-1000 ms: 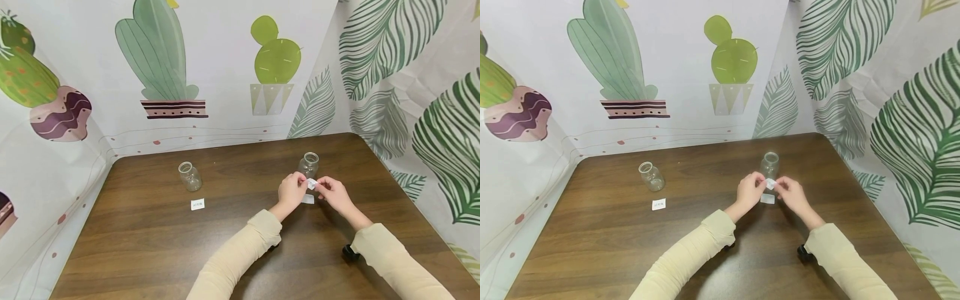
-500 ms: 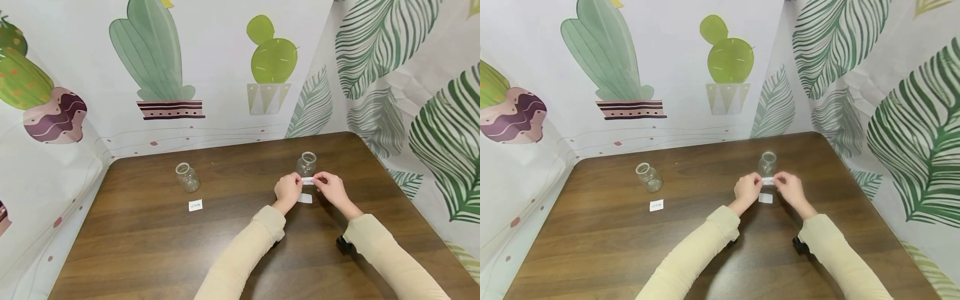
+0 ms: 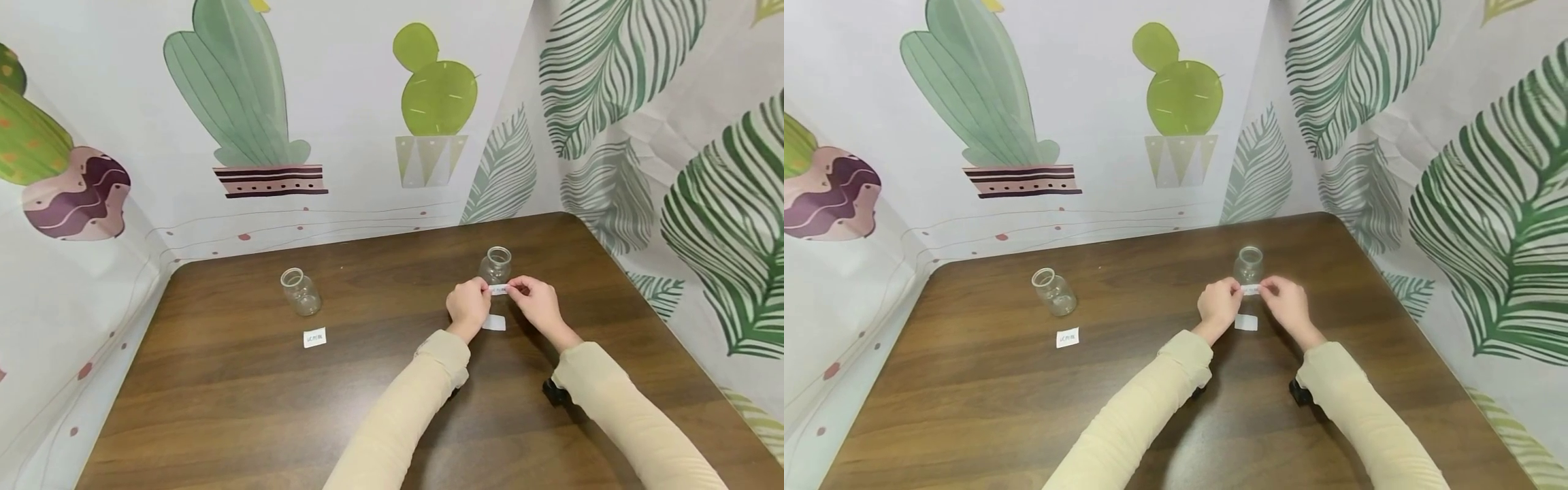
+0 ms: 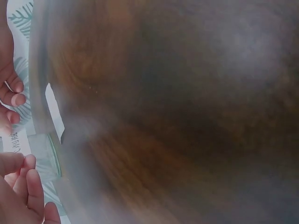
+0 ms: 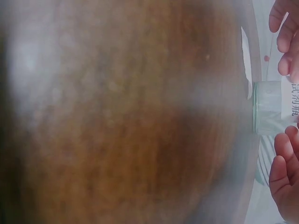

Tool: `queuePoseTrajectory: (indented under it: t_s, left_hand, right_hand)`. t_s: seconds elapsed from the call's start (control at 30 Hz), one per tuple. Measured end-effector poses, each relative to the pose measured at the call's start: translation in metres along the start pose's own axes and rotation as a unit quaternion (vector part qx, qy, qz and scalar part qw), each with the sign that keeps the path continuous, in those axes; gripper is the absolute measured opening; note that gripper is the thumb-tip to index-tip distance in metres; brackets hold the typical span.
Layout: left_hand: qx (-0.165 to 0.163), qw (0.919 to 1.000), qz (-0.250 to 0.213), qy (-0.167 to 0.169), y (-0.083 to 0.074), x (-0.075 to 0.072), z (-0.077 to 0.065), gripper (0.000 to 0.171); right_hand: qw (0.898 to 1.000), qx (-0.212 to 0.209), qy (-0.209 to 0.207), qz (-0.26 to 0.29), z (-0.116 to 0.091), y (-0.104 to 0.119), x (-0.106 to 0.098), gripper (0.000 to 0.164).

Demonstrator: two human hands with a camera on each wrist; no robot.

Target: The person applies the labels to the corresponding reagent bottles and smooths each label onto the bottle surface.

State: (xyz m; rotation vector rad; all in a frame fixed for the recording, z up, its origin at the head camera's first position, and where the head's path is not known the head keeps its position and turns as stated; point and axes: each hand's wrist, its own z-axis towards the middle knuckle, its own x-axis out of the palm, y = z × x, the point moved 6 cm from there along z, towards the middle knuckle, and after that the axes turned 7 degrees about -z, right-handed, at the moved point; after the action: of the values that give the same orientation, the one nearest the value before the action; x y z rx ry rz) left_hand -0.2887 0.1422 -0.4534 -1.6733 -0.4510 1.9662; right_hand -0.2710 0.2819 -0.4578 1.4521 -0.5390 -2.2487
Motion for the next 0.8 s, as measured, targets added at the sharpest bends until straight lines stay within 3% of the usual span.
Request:
queuePoseTrajectory:
  t_s: [0.33, 0.63, 0.8]
  left_hand:
    - [0.002, 0.9999, 0.014, 0.006, 0.0006, 0.0038, 0.0043, 0.007]
    - [-0.001, 0.9995, 0.03, 0.012, 0.0003, 0.0035, 0.0066, 0.007]
    - [-0.003, 0.999, 0.04, 0.018, 0.0007, 0.0054, 0.0085, 0.008]
  right_hand:
    - [1.0, 0.003, -0.014, -0.014, 0.0044, -0.0003, 0.0014, 0.01]
    - [0.999, -0.02, -0.031, 0.036, 0.0035, 0.0011, -0.0017, 0.024]
    - [1.0, -0.006, -0.019, 0.003, 0.0052, -0.0002, 0.0009, 0.016]
